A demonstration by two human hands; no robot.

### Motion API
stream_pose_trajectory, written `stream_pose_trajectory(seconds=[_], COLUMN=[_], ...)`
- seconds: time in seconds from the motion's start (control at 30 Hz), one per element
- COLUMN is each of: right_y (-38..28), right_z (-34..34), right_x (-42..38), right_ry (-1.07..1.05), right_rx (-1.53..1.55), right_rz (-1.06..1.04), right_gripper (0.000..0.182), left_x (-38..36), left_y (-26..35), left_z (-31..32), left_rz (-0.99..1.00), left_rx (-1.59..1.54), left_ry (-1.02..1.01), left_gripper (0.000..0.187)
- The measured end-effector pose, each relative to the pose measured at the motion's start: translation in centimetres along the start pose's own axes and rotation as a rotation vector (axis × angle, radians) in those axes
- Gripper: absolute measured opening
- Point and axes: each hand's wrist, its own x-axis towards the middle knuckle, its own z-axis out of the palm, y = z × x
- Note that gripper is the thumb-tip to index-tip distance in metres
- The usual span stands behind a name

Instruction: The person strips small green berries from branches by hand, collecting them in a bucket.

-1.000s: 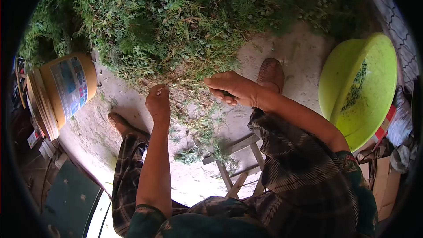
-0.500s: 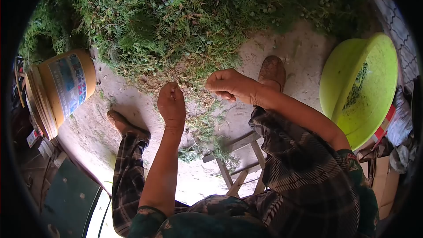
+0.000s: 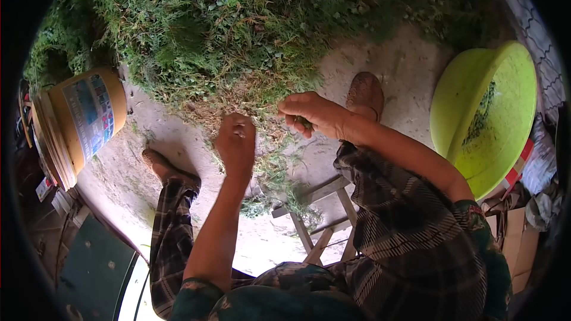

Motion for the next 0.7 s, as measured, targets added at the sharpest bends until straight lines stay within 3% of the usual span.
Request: stream_pose_trajectory(seconds=[0.1,0.17,0.23,0.3,0.43,0.5,0.57,0.63,0.7], right_y=[0.0,0.0,0.2,-0.1,-0.1,-0.2,-0.2,-0.7,-0.7], right_z=[0.4,0.0,-1.1,-1.0,-1.1,-0.9,-1.0,0.1,0.4], right_x=[-0.4,-0.3,0.2,0.0,0.1,0.1,0.1,-0.3,-0.7], right_ry=[0.001,-0.019,-0.155,-0.182,-0.206,-0.207,-0.172,-0.093,-0.007], right_rx=[0.243,0.278,0.235,0.267,0.302,0.297,0.279,0.336,0.395], right_rz=[0.115,0.128,0.118,0.126,0.157,0.160,0.147,0.129,0.112], right_gripper=[0.036,0.035,0.034,0.032,0.031,0.031,0.030,0.029,0.029], left_x=[-2.6,-1.6,1.3,4.2,8.2,8.5,6.7,3.7,1.0], left_y=[3.4,2.2,-1.8,-3.9,-5.5,-5.5,-4.6,-3.3,0.0], left_z=[-0.1,-0.2,-0.7,-1.9,-1.9,-1.4,-0.7,-0.2,-0.3], left_rz=[0.062,0.045,-0.128,-0.071,-0.161,-0.014,-0.087,-0.018,-0.044], left_rx=[-0.283,-0.238,-0.260,-0.059,0.150,0.388,0.389,0.017,-0.146], left_ry=[-0.205,-0.102,0.057,0.235,0.305,0.261,0.238,0.205,-0.066], left_gripper=[0.012,0.010,0.009,0.012,0.017,0.020,0.016,0.014,0.013])
